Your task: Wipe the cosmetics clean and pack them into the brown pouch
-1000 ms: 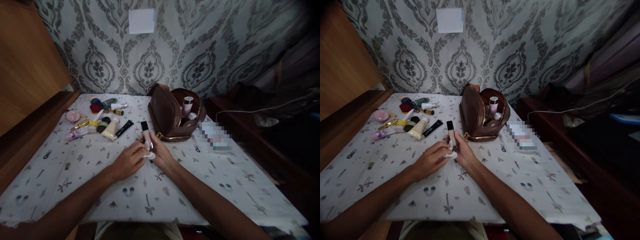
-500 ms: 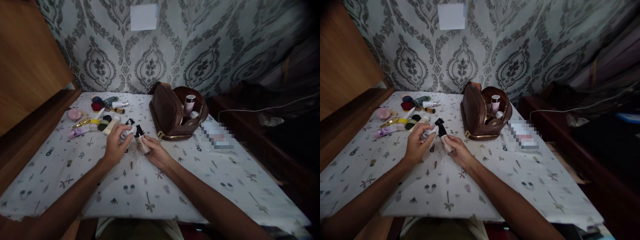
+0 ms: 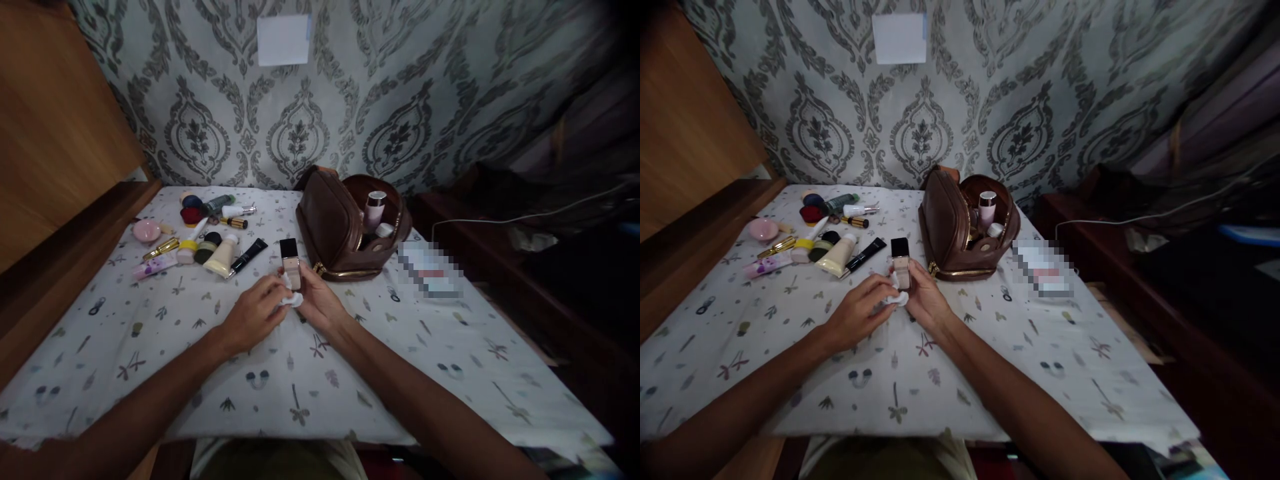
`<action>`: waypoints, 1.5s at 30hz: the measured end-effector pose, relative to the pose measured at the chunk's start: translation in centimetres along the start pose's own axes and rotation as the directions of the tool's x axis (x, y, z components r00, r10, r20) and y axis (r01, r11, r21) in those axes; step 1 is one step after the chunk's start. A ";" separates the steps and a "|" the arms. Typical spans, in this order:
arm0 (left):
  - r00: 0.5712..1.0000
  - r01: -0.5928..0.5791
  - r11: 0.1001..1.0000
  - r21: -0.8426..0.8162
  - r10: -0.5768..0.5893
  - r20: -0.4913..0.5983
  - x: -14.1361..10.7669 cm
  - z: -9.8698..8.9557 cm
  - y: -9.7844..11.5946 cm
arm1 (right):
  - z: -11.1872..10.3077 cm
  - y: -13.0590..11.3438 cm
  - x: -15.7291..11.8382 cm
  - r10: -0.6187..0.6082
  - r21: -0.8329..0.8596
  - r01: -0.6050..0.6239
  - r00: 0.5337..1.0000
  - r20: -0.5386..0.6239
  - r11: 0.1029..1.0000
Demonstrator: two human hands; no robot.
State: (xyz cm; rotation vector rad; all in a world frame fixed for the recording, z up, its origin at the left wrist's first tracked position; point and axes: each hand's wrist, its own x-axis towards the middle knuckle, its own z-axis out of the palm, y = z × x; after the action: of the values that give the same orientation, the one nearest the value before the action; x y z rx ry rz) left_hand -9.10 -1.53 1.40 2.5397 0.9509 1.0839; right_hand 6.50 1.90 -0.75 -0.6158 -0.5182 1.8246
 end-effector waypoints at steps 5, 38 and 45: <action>0.999 -0.027 1.000 0.003 0.027 -0.034 0.0 0.0 -0.1 | -0.2 0.1 -0.2 0.094 0.053 -0.094 0.996 0.003 0.994; 0.952 0.138 0.985 -0.106 -0.162 -0.260 0.7 -1.3 -1.1 | 1.4 0.1 -1.5 0.059 -0.090 -0.055 0.998 0.036 0.994; 0.842 0.407 0.862 -0.304 -0.483 -0.240 0.8 -1.9 -2.2 | 1.2 0.6 -1.4 -0.003 -0.282 0.052 0.985 0.174 0.958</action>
State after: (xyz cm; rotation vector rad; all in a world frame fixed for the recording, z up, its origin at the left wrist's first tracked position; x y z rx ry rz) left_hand -11.07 0.60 2.24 1.8460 1.3166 1.3628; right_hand 5.67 0.30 -0.02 -0.6437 -0.9147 1.7996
